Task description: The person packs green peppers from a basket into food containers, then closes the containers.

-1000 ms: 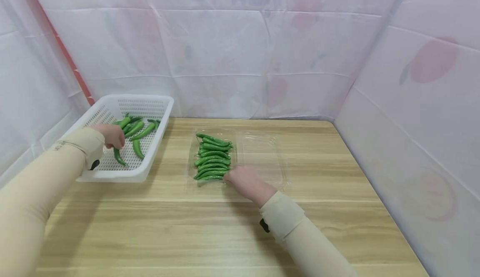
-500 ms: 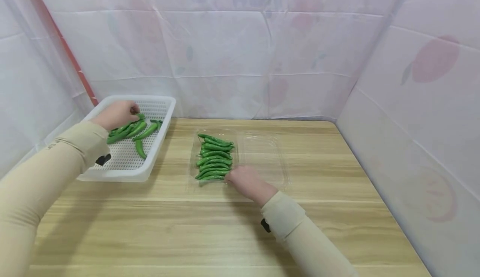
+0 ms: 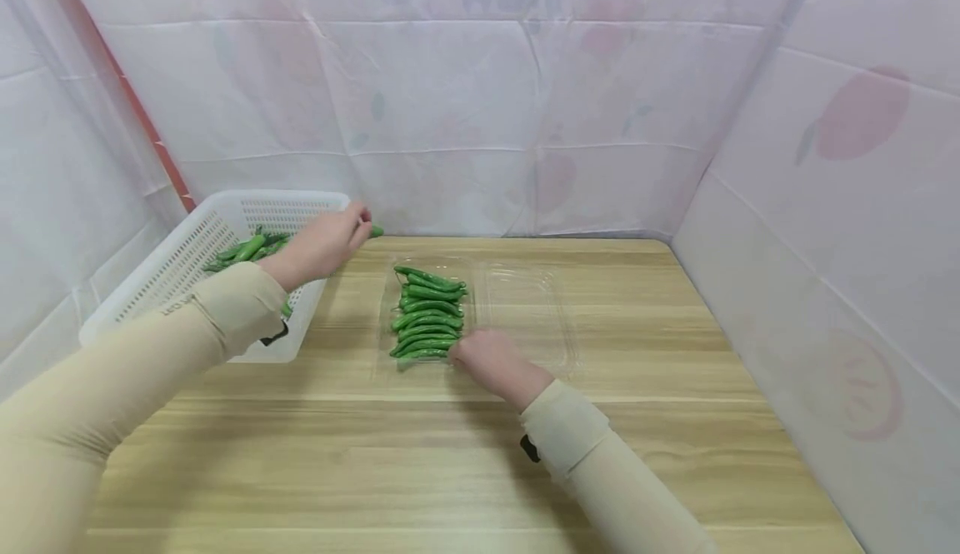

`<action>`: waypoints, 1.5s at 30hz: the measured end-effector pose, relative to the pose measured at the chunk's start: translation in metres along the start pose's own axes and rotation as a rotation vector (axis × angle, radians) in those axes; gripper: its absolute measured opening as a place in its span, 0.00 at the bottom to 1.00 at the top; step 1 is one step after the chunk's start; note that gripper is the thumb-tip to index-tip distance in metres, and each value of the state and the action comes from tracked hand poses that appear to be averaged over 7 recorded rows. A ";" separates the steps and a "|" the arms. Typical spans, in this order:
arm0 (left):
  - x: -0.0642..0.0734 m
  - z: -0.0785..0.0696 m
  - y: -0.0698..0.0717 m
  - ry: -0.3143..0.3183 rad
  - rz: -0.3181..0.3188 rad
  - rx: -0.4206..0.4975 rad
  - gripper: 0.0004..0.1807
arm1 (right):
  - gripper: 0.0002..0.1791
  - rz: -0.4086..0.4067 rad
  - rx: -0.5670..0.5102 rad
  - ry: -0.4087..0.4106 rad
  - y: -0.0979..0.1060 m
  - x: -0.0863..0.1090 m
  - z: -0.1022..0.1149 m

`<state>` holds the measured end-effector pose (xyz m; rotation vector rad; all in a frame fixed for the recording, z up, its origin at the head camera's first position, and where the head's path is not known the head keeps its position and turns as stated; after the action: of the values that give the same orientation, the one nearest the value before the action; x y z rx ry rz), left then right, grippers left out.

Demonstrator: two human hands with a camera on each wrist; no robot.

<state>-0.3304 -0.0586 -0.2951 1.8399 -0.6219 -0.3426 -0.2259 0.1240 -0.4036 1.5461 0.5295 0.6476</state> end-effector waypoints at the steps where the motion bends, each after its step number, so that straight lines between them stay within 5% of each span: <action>1: -0.002 -0.006 -0.004 -0.011 0.006 -0.021 0.14 | 0.07 0.001 0.000 0.001 0.000 0.000 0.000; 16: -0.043 -0.055 -0.076 -0.152 0.244 -0.178 0.17 | 0.08 0.007 0.017 0.005 0.000 -0.003 0.001; 22: -0.059 -0.061 -0.093 -0.152 0.279 -0.228 0.08 | 0.09 -0.004 0.024 0.010 0.000 -0.003 0.002; 28: -0.072 -0.055 -0.109 -0.125 0.308 -0.224 0.10 | 0.10 0.001 0.017 0.000 -0.001 -0.004 0.001; 45: -0.086 -0.037 -0.130 -0.124 0.198 -0.348 0.11 | 0.14 -0.012 0.027 0.012 0.000 -0.004 0.003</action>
<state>-0.3492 0.0520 -0.4093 1.4210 -0.7716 -0.4070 -0.2269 0.1195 -0.4036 1.5641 0.5576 0.6433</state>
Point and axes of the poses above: each hand's wrist, its own x-axis away from the middle knuckle, its own y-axis out of the back of the hand, z = x × y, the point moved 6 cm from there along -x, towards the middle knuckle, and after that the axes turned 15 degrees about z, right-handed, at the moved point
